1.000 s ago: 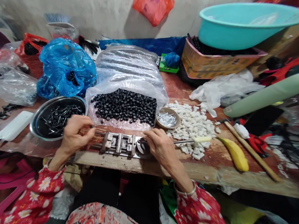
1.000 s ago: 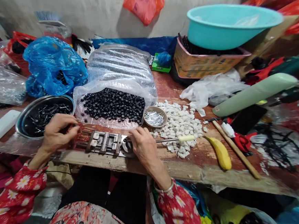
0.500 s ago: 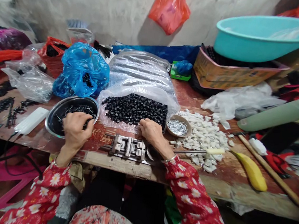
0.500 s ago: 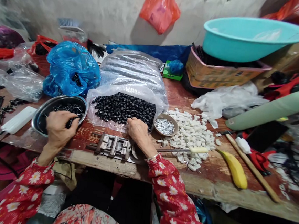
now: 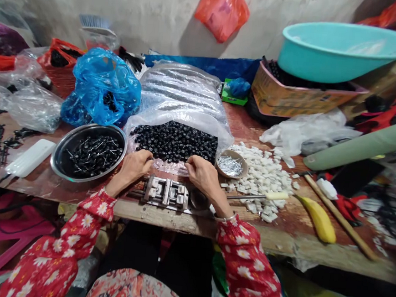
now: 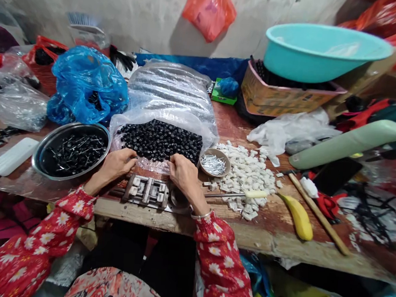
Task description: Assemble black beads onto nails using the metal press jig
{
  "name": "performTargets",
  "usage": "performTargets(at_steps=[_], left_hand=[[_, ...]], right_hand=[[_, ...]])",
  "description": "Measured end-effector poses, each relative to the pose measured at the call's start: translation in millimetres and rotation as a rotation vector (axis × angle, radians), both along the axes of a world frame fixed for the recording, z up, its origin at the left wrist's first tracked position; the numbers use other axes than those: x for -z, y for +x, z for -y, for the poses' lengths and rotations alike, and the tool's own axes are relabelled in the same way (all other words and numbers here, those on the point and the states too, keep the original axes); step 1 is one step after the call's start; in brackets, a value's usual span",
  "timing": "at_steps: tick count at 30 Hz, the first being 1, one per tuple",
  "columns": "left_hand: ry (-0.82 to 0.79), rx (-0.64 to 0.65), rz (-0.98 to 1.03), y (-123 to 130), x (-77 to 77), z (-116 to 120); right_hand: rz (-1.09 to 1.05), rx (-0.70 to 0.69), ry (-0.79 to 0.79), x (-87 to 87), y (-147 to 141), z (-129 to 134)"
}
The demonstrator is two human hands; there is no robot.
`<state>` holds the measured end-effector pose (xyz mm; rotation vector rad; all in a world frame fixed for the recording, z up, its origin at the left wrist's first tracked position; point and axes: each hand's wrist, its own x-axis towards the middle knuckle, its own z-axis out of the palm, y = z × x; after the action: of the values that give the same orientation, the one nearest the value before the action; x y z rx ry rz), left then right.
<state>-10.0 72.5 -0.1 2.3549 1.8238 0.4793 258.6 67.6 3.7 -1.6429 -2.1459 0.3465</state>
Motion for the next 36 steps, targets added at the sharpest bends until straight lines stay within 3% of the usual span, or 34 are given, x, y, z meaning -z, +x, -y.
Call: performTargets(at_steps=[6,11,16,22,29,36], left_hand=[[0.09,0.233,0.407,-4.1,-11.9,47.9],[0.128,0.434,0.273,8.8,-8.8,81.6],[0.202,0.393,0.076,12.7,1.3,91.2],[0.149,0.342,-0.017,16.9,-2.7,93.5],[0.116,0.306,-0.113,22.3,-3.5,95.0],[0.159,0.304,-0.032,19.8,1.7,94.5]], right_hand=[[-0.367,-0.093,0.004,-9.3,10.7,59.6],[-0.311,-0.164,0.11,0.3,-5.1,95.8],[-0.046,-0.137,0.207,11.6,-20.0,107.2],[0.124,-0.058,0.247,17.1,-28.5,113.8],[0.18,0.003,0.26,22.9,-34.1,119.1],[0.093,-0.007,0.221,21.1,-29.9,119.7]])
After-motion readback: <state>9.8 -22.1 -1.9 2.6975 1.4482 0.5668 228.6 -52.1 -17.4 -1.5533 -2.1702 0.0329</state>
